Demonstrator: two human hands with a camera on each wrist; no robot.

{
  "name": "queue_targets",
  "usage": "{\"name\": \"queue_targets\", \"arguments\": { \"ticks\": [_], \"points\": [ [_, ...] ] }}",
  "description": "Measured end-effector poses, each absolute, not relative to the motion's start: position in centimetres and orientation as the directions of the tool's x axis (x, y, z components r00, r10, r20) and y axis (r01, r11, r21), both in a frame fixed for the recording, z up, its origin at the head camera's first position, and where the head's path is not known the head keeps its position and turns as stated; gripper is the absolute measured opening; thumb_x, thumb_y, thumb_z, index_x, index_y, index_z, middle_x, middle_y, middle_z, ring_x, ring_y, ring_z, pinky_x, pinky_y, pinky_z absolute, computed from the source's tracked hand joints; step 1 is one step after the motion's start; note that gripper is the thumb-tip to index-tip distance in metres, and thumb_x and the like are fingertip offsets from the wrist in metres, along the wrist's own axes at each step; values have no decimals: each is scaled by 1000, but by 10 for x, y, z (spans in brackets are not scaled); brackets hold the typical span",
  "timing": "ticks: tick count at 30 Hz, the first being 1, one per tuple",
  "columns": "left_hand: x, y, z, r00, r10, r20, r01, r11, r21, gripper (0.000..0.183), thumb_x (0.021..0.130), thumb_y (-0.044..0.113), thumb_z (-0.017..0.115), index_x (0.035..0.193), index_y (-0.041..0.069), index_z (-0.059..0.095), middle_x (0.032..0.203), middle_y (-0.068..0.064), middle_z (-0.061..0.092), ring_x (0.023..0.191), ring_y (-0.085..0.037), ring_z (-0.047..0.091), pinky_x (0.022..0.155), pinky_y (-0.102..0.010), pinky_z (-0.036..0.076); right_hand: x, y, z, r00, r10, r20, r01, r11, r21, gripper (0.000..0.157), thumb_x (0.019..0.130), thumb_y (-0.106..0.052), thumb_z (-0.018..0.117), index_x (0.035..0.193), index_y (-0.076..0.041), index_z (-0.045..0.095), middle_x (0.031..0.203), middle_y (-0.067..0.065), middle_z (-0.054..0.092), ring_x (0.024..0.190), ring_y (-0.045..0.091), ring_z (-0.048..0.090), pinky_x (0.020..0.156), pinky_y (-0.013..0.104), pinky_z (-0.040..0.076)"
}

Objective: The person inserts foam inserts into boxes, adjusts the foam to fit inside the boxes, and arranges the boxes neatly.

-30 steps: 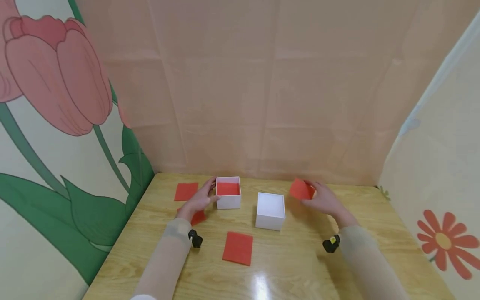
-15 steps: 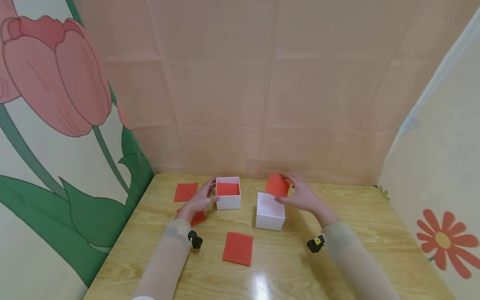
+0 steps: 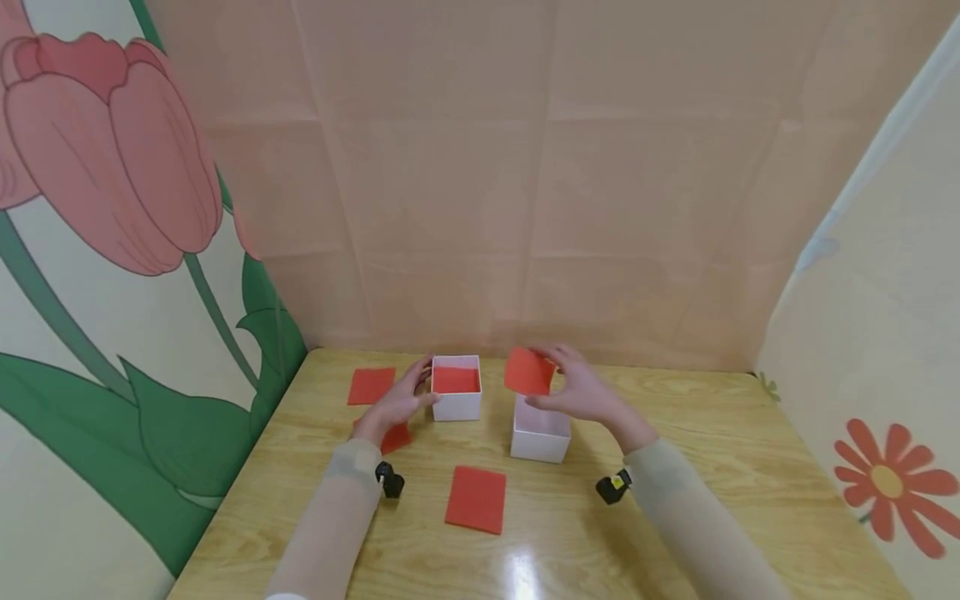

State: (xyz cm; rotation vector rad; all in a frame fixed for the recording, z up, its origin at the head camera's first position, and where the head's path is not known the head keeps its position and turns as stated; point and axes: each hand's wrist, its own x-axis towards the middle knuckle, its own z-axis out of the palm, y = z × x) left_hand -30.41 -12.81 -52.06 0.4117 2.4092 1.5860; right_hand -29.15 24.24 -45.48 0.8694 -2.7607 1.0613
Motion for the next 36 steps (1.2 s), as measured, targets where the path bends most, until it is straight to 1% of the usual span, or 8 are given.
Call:
{"name": "queue_targets", "arguments": {
  "ticks": [4,6,9,15,19,22,27,36],
  "points": [
    [-303,-129,-521,-935,354,-36,104,370,923,91,104,24,72,173,13,13,177,-14,20,161,-39,22,129,-53,24,-292,231,-454,-828,-507,242,-544,616,-569,87,83,-34,92,157,-11,53,147,8,54,128,30,51,101,57,53],
    [-302,-130,-520,-935,353,-42,96,365,926,91,104,23,71,173,14,13,177,-14,20,161,-39,22,129,-53,24,-293,224,-453,-824,-517,232,-550,633,-544,86,82,-35,91,156,-11,54,151,9,52,131,31,50,101,57,53],
    [-301,-132,-521,-932,361,-38,97,349,932,90,105,22,70,173,14,11,177,-15,18,161,-40,21,129,-54,22,-294,213,-451,-816,-539,209,-564,662,-495,83,83,-36,90,155,-13,56,149,8,52,132,30,49,101,56,54],
    [-301,-136,-522,-927,373,-16,117,330,937,88,107,21,68,173,11,10,177,-17,15,161,-42,19,129,-55,20,-295,187,-447,-782,-605,151,-605,678,-418,82,83,-38,88,154,-12,56,149,9,54,133,30,49,102,52,55],
    [-302,-137,-523,-919,394,-9,134,334,933,88,107,19,66,173,8,8,177,-18,14,161,-41,19,130,-53,19,-294,173,-444,-773,-621,130,-613,677,-408,82,84,-37,88,155,-11,56,154,13,51,138,33,47,108,54,52],
    [-302,-136,-522,-916,401,-21,131,349,928,88,108,20,66,173,10,7,178,-16,14,162,-39,19,130,-52,19,-293,165,-444,-768,-629,117,-617,680,-396,82,85,-41,88,155,-12,56,155,13,51,140,33,46,110,54,51],
    [-301,-135,-520,-906,422,-25,136,349,927,87,109,19,64,173,11,5,178,-17,12,162,-40,17,129,-54,20,-295,158,-446,-762,-638,111,-625,682,-380,85,84,-46,87,156,-13,56,153,12,53,139,32,47,109,52,51],
    [-301,-135,-523,-907,419,-34,132,359,924,88,108,20,65,173,9,6,177,-18,15,162,-41,18,129,-54,20,-296,157,-451,-776,-624,94,-607,697,-382,86,84,-46,87,156,-12,55,154,12,52,141,33,46,113,53,48]
  ]
}}
